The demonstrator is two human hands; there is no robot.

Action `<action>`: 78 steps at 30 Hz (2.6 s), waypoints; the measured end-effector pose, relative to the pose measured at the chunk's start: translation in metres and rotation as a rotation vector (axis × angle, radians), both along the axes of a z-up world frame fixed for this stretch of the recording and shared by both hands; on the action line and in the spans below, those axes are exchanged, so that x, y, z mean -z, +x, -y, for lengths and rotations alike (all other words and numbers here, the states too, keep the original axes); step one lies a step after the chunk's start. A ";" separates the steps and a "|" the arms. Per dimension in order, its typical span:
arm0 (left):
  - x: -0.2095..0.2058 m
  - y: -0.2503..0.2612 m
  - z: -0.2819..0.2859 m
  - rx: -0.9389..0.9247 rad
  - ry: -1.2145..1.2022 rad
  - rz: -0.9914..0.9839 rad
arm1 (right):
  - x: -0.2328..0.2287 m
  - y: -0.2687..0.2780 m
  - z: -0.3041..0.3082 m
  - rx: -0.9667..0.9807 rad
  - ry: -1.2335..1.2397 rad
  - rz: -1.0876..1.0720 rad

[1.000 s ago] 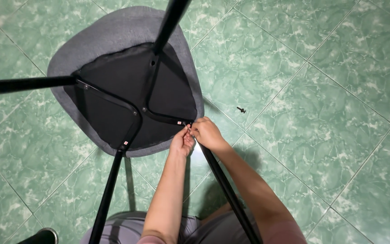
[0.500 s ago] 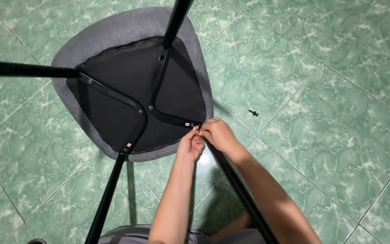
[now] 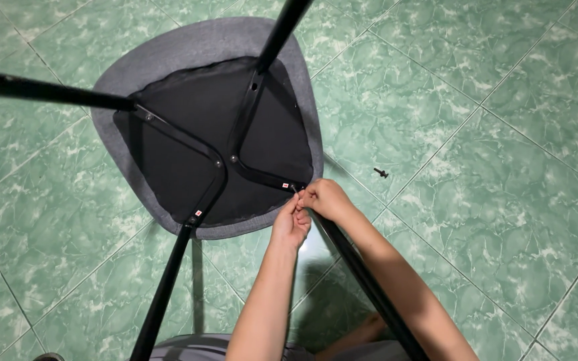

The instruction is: The person flips a grey upholstered chair upside down and uses an Allen key to loosen and remove the screws securing the legs. They detach the front and back leg assemblies from the chair seat, placing the screws and removed parts on the floor.

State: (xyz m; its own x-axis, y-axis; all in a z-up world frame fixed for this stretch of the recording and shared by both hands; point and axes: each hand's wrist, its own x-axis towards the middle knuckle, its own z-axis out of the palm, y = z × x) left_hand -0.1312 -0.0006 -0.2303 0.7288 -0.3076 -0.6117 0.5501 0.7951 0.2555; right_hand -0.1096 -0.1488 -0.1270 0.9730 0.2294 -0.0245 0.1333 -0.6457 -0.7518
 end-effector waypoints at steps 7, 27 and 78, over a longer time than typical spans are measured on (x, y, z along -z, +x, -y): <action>-0.003 0.013 -0.007 0.024 0.208 0.029 | -0.016 -0.003 -0.006 -0.116 -0.178 0.301; -0.004 0.017 0.002 -0.044 0.128 -0.105 | -0.052 -0.003 -0.002 -0.329 -0.208 0.552; -0.012 0.025 -0.002 0.098 0.171 -0.083 | -0.020 -0.010 0.000 0.161 0.155 -0.075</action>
State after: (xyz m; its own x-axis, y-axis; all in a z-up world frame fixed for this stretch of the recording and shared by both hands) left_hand -0.1066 0.0010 -0.2185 0.6455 -0.2615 -0.7176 0.6475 0.6856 0.3327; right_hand -0.1194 -0.1491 -0.1074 0.9941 0.0781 -0.0750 -0.0223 -0.5301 -0.8477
